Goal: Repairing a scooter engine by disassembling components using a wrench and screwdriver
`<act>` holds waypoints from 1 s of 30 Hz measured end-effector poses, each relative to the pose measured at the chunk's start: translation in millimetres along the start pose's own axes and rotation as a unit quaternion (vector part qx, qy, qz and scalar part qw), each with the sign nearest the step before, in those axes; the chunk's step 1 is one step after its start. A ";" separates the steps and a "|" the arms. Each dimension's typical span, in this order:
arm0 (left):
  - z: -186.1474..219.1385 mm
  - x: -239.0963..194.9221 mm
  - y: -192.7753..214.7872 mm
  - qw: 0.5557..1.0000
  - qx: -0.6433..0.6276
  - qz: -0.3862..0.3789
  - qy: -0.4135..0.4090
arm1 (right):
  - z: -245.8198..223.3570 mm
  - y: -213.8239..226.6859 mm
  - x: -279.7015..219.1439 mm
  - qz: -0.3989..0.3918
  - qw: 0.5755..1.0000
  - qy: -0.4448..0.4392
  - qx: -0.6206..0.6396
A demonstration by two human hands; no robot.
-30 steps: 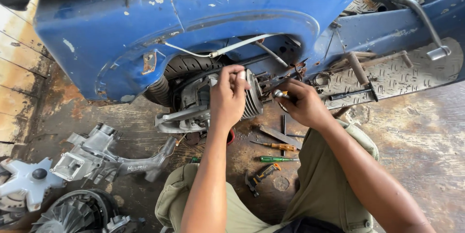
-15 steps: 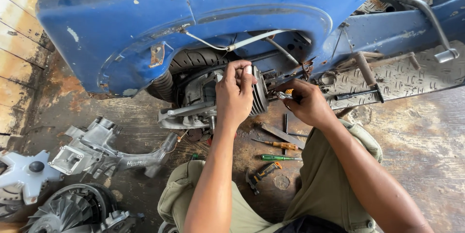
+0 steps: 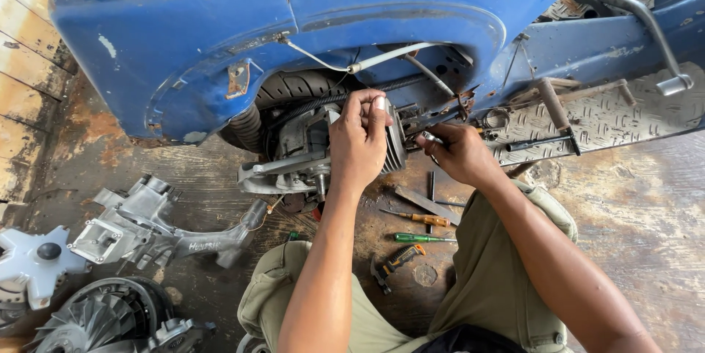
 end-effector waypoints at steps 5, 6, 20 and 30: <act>-0.6 -0.6 -2.0 1.000 -0.006 -0.004 0.005 | 2.6 -0.3 0.2 0.024 0.998 -0.057 0.032; -0.4 -0.4 -1.2 1.000 -0.008 -0.006 0.006 | 2.5 1.3 1.3 0.038 0.994 -0.076 0.064; -0.2 0.4 -0.9 1.000 -0.003 -0.010 0.018 | 17.8 -2.6 -11.9 -0.027 0.961 -0.275 0.014; -1.3 1.6 -4.0 1.000 0.002 -0.012 0.012 | 16.8 -10.4 -8.9 -0.055 0.967 -0.243 0.048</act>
Point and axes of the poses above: each hand's wrist, its own x-axis towards the middle knuckle, its own y-axis out of the back of the hand, z = x × y, the point moved 10 cm from there along x, towards the middle knuckle, and after that the axes turned 12 degrees about y, right-handed, at the moved point
